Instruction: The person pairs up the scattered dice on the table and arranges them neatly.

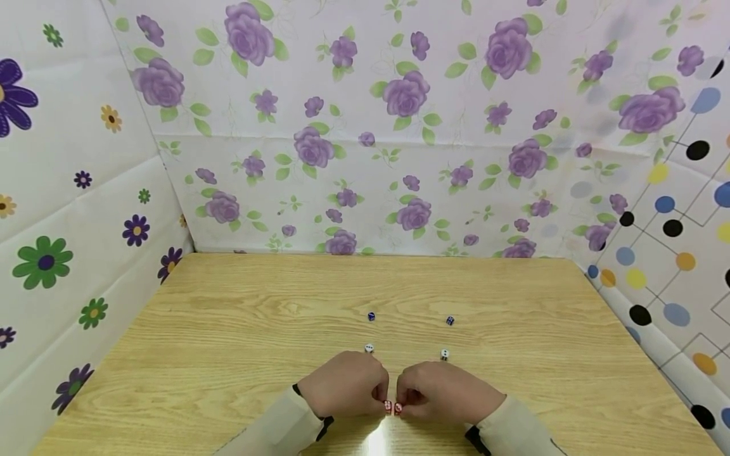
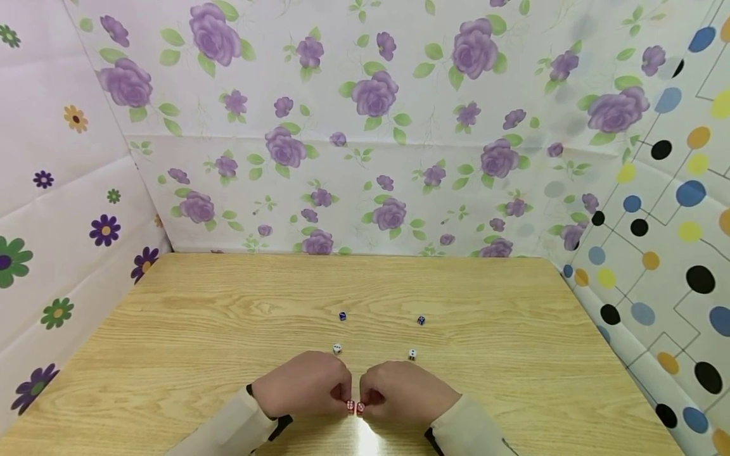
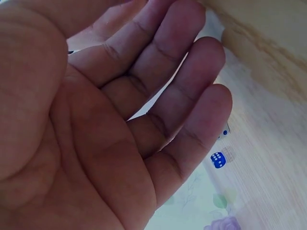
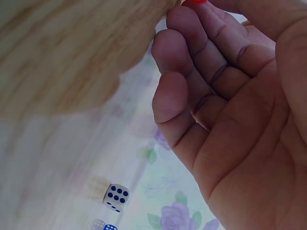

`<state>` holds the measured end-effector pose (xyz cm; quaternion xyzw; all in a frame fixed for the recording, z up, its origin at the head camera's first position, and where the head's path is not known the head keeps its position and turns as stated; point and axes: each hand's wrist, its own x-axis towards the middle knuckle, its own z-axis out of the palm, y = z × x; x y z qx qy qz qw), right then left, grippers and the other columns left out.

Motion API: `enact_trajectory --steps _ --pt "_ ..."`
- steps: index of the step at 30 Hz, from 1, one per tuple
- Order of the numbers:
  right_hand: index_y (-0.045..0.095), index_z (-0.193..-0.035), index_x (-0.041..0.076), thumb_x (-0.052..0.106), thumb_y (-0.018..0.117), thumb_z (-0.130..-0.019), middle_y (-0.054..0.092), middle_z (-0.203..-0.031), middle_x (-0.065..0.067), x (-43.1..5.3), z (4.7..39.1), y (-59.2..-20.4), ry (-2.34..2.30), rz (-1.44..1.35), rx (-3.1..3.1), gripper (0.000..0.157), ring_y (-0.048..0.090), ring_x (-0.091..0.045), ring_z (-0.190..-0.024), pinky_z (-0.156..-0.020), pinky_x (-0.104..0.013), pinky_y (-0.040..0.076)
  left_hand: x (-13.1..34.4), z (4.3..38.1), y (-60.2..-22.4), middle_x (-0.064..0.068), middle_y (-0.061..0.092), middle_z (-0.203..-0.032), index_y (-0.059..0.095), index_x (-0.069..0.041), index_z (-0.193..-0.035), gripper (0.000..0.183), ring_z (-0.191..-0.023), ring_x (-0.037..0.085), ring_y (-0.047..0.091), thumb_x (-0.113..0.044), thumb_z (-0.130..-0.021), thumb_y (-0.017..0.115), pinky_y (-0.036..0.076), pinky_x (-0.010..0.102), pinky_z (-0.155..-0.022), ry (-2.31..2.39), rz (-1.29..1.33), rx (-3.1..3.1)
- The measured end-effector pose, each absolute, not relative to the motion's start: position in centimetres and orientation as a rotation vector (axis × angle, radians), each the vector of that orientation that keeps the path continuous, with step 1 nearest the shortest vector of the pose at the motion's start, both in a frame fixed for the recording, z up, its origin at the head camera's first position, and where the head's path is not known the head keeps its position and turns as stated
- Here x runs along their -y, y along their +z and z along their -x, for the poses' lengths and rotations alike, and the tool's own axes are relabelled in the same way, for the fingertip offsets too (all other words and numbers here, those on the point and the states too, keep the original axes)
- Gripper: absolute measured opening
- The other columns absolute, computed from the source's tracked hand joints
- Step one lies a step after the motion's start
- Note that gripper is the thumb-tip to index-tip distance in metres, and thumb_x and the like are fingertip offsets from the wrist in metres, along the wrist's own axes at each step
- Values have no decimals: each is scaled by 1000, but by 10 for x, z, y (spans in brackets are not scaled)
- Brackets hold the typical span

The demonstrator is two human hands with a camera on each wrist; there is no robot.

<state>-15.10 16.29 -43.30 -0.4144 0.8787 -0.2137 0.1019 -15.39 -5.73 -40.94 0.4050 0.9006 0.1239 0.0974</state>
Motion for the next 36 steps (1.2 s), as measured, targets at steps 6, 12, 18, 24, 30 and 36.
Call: enact_trajectory --steps 6,12,18,24,30,36 --pt "70 -85 27 19 79 -93 55 -79 25 -162 151 -432 -625 1211 -2591 14 48 6 -69 -66 -14 45 58 154 -409 -22 60 -69 74 -27 -71 20 -63 -8 52 -32 -87 84 45 13 -62 380 -1198 -2659" --pt "70 -84 26 18 78 -93 55 -78 24 -159 151 -433 -624 1233 -2592 15 50 6 -70 -66 -14 45 57 155 -410 -22 59 -68 73 -27 -71 20 -63 -8 51 -32 -86 85 45 12 -62 383 -1208 -2658" --pt "70 -83 26 19 79 -93 56 -79 25 -160 152 -436 -620 1218 -2604 15 51 7 -70 -67 -13 45 56 155 -410 -22 59 -68 73 -27 -70 19 -62 -8 51 -31 -85 85 44 13 -62 369 -1210 -2663" --pt "71 -85 26 20 79 -93 57 -80 25 -161 152 -436 -626 1214 -2599 13 51 8 -71 -66 -13 46 56 155 -409 -23 60 -68 74 -27 -72 18 -63 -8 52 -30 -86 85 45 12 -63 387 -1204 -2646" --pt "71 -85 26 20 79 -93 57 -79 25 -161 151 -434 -613 1202 -2604 13 51 7 -70 -66 -13 46 57 155 -409 -23 60 -69 75 -26 -74 16 -63 -9 53 -26 -87 84 46 12 -63 422 -1169 -2609" --pt "71 -84 26 21 79 -94 56 -79 24 -161 150 -433 -588 1216 -2626 13 50 7 -69 -66 -14 45 56 157 -410 -23 62 -72 74 -27 -75 15 -66 -8 54 -23 -86 83 47 14 -64 436 -1147 -2601"
